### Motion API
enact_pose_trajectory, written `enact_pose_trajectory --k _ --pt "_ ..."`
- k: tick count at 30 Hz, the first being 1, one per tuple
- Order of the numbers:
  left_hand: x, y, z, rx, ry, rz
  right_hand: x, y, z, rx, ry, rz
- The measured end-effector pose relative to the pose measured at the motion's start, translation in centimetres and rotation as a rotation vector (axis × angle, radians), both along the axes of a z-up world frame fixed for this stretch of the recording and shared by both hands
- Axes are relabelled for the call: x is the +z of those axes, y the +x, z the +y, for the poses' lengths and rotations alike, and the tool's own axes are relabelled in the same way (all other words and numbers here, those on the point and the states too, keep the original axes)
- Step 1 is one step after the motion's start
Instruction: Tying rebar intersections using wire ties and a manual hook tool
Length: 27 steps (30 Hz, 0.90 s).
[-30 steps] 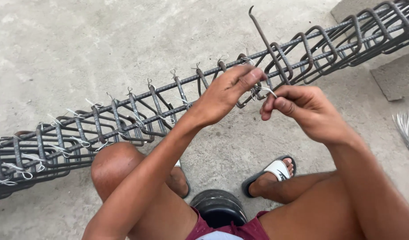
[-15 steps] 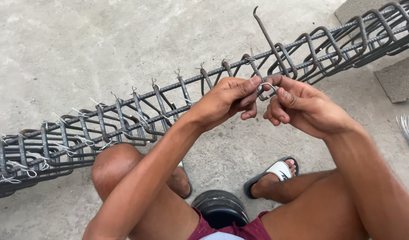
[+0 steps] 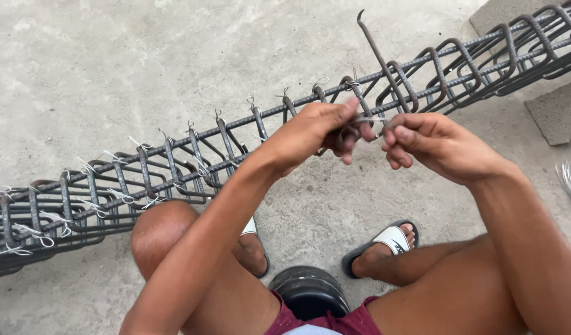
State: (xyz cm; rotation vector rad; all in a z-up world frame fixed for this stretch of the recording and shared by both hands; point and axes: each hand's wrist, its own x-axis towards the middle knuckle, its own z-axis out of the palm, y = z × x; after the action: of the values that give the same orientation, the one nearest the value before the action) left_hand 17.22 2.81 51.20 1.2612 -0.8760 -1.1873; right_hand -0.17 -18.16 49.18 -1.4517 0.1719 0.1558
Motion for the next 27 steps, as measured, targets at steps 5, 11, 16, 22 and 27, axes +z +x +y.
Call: enact_pose_trajectory --k 5,11,16,22,27 --pt "0.4 -0.1 0.9 0.028 0.035 0.144 -0.4 -0.8 -1.1 -0.006 0.088 -0.03" --pt "0.4 -0.4 1.1 -0.022 0.126 0.068 -0.4 -1.2 -1.3 -0.026 0.128 -0.052" --pt "-1.1 -0.9 0.7 -0.086 -0.043 0.26 -0.1 -0.9 -0.7 0.009 0.081 -0.035" --pt "-1.8 -1.6 -0.1 -0.094 -0.069 0.399 -0.1 -0.7 -0.3 0.017 0.049 -0.002" --pt "-2.4 -2.1 -0.2 -0.094 -0.067 0.412 -0.3 -0.6 -0.1 0.06 0.042 0.003"
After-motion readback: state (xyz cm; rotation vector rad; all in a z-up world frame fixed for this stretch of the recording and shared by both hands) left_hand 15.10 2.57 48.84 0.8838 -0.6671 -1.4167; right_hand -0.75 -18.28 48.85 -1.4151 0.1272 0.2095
